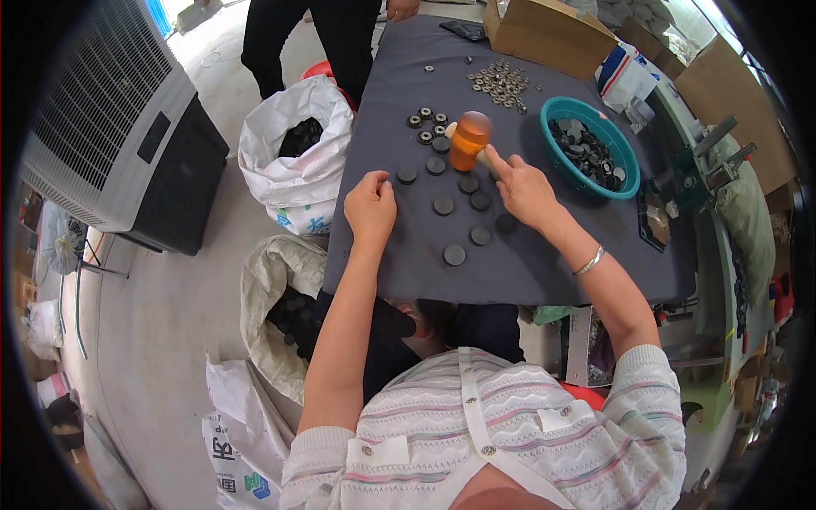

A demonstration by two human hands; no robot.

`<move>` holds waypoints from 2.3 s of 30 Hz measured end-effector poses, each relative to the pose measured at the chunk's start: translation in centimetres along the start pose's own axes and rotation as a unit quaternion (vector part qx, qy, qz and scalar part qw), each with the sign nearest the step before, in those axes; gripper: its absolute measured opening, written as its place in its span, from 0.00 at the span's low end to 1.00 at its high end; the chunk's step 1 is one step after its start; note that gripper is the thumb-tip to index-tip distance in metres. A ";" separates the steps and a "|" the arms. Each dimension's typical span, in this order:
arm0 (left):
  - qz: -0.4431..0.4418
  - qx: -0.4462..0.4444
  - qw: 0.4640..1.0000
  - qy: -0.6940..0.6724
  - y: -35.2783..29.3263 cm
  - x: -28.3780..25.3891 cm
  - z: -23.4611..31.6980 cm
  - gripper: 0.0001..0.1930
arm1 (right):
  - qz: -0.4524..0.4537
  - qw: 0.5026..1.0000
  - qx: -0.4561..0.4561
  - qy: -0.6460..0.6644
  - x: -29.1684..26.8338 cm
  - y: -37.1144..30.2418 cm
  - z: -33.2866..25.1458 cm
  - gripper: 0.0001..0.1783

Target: The person assembles metal rings into circular plastic bases by hand, using a rubber mallet to tap the rings into place.

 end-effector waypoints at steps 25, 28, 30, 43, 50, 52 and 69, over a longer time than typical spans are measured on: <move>0.035 -0.062 0.990 -0.126 0.6 0.3 -2.0 0.09 | 0.132 0.984 -0.069 0.097 -3.1 1.0 -7.0 0.37; 0.035 -0.068 0.990 -0.122 0.4 0.3 -2.3 0.09 | 0.017 0.996 -0.089 -0.006 0.3 2.0 -7.7 0.36; 0.035 -0.082 0.989 -0.117 0.3 0.2 -2.7 0.09 | -0.013 0.994 -0.091 0.051 -0.7 2.6 -7.1 0.35; 0.026 -0.083 0.988 -0.129 0.7 0.2 -2.3 0.10 | 0.113 0.986 0.102 0.062 -3.5 1.7 2.3 0.37; 0.022 -0.068 0.990 -0.118 0.6 0.1 -2.5 0.10 | 0.008 0.991 0.132 0.015 0.5 1.2 4.0 0.34; 0.020 -0.069 0.992 -0.107 0.4 0.0 -2.1 0.10 | 0.108 0.984 0.140 0.039 -2.1 0.6 3.6 0.34; -0.038 0.080 0.989 0.120 0.7 0.9 -0.3 0.18 | 0.023 0.858 0.296 0.419 -3.4 -19.6 12.7 0.29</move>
Point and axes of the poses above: each hand's wrist, its own y-axis towards the middle knuckle, its own x-axis out of the palm, z = x × y, the point moved 5 cm from there along y, towards the middle knuckle, and after that the axes turned 9 degrees about -y, right-handed, at the moved point
